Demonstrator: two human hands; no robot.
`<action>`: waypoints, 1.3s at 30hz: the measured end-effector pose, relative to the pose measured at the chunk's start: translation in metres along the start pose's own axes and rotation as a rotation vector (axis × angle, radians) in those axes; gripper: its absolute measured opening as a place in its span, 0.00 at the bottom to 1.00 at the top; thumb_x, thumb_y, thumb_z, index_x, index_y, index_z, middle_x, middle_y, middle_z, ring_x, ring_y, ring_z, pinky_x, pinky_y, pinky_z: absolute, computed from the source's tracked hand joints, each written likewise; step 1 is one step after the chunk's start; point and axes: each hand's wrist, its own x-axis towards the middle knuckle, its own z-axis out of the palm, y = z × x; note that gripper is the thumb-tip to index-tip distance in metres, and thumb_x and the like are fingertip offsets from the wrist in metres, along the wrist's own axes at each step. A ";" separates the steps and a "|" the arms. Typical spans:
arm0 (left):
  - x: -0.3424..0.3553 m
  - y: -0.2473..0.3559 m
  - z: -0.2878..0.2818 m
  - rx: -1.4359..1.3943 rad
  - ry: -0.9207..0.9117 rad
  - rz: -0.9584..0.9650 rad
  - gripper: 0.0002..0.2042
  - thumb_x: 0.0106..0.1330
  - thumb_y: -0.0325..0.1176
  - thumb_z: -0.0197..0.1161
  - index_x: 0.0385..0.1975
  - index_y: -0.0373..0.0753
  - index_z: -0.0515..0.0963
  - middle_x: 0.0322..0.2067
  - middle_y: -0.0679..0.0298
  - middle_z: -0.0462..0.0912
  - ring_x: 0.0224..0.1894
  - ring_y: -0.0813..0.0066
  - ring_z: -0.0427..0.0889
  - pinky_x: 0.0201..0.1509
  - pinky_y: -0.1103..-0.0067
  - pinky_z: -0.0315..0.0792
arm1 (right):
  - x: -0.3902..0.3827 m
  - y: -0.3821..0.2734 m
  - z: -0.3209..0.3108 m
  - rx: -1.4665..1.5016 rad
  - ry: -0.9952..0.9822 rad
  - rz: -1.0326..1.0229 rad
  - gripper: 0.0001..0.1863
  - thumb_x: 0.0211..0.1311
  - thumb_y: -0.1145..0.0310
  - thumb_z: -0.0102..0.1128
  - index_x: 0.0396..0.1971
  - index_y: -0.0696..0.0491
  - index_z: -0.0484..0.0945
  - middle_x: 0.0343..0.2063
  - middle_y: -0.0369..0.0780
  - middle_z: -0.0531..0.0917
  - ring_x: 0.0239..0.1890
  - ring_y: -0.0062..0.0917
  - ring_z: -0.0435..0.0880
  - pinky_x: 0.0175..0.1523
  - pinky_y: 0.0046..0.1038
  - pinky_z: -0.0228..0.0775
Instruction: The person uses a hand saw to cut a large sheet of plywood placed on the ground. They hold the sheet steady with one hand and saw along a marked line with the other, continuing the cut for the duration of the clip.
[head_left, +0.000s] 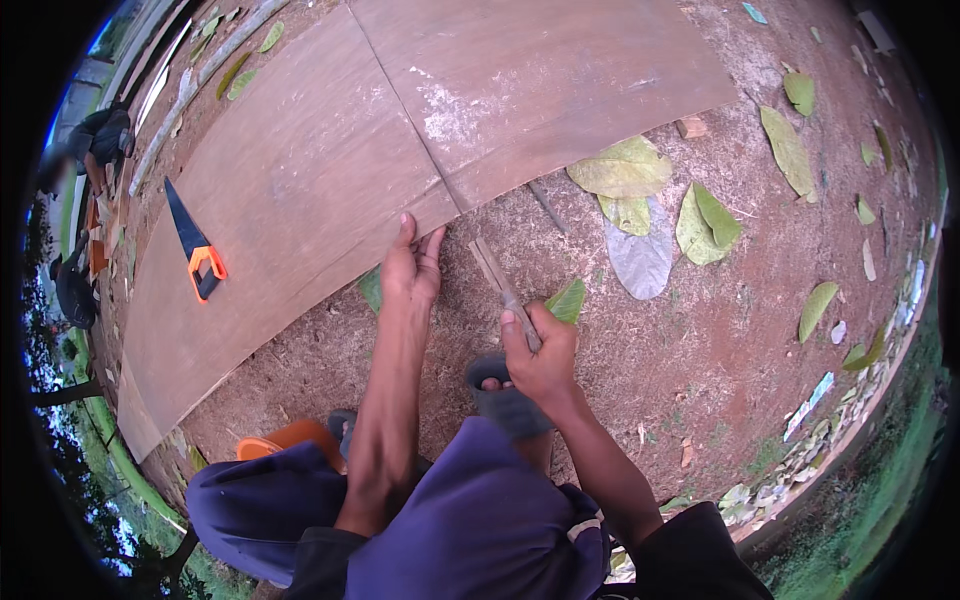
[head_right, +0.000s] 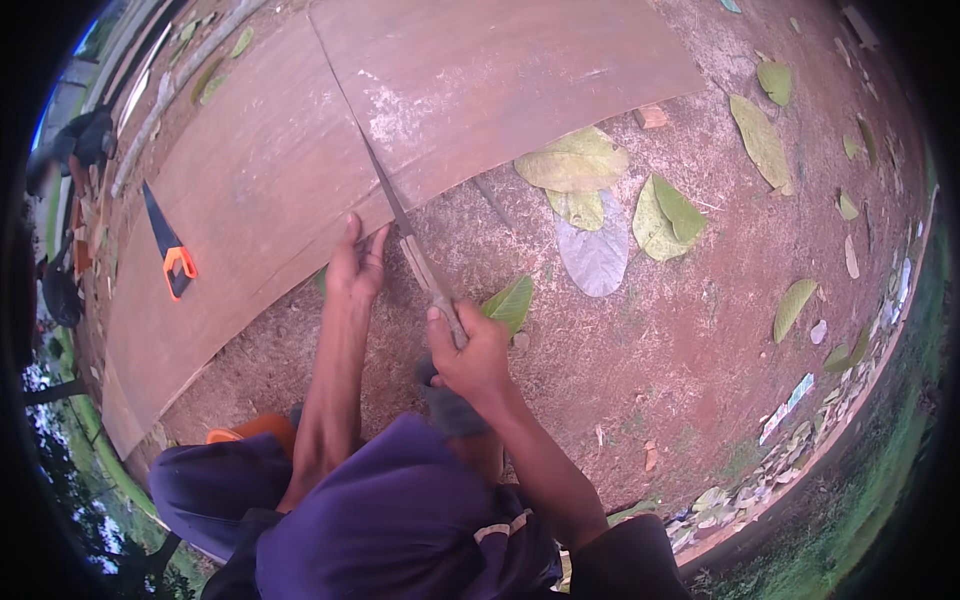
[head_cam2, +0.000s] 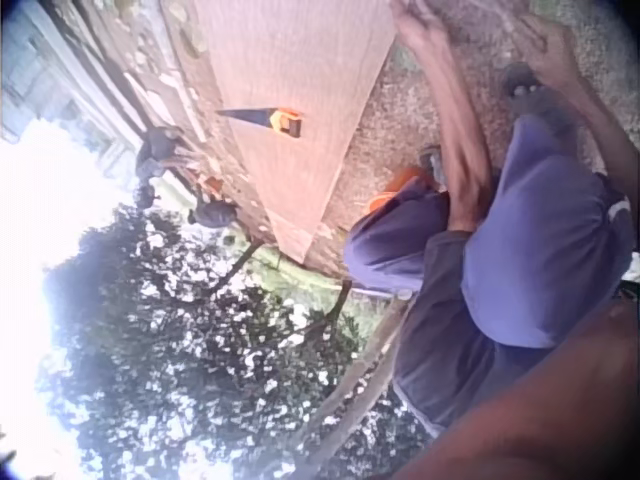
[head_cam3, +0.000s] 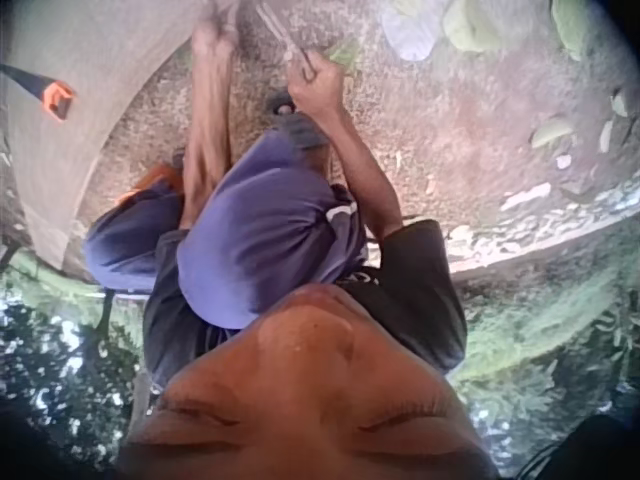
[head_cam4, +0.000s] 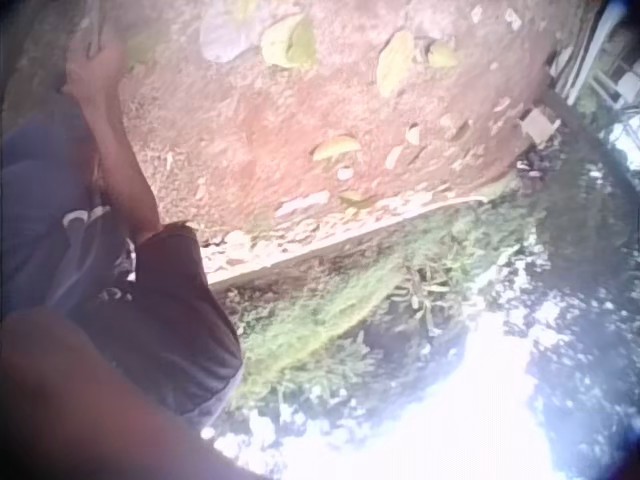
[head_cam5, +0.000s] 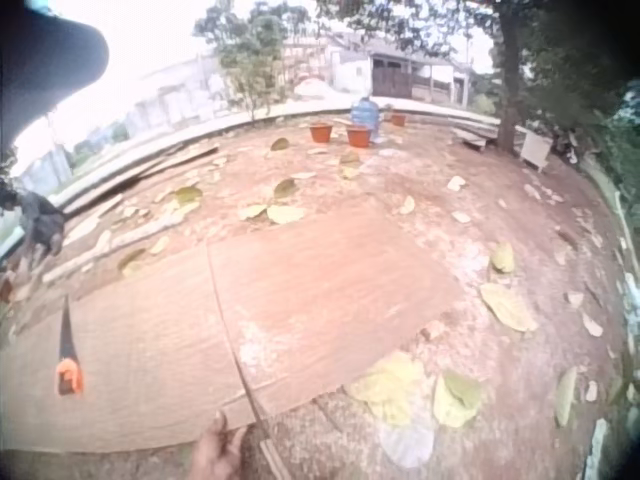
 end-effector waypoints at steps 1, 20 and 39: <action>-0.001 0.005 0.000 -0.004 -0.005 0.008 0.17 0.74 0.34 0.63 0.57 0.34 0.72 0.53 0.57 0.81 0.54 0.61 0.83 0.62 0.68 0.83 | 0.004 0.002 0.004 0.014 -0.002 -0.018 0.14 0.70 0.66 0.62 0.25 0.57 0.74 0.14 0.33 0.72 0.18 0.13 0.67 0.23 0.25 0.58; -0.017 0.006 0.013 -0.034 0.005 0.089 0.20 0.72 0.33 0.65 0.58 0.29 0.70 0.52 0.53 0.80 0.54 0.56 0.83 0.62 0.65 0.83 | -0.108 0.010 -0.088 -0.328 -0.072 -0.204 0.10 0.68 0.67 0.61 0.32 0.59 0.79 0.19 0.40 0.82 0.19 0.18 0.82 0.25 0.27 0.73; -0.001 0.002 0.001 -0.022 -0.018 0.028 0.19 0.73 0.33 0.64 0.59 0.31 0.70 0.52 0.54 0.81 0.55 0.59 0.83 0.61 0.65 0.83 | -0.009 0.010 -0.001 -0.056 0.021 -0.078 0.14 0.69 0.68 0.60 0.24 0.57 0.72 0.13 0.35 0.72 0.18 0.14 0.69 0.24 0.26 0.60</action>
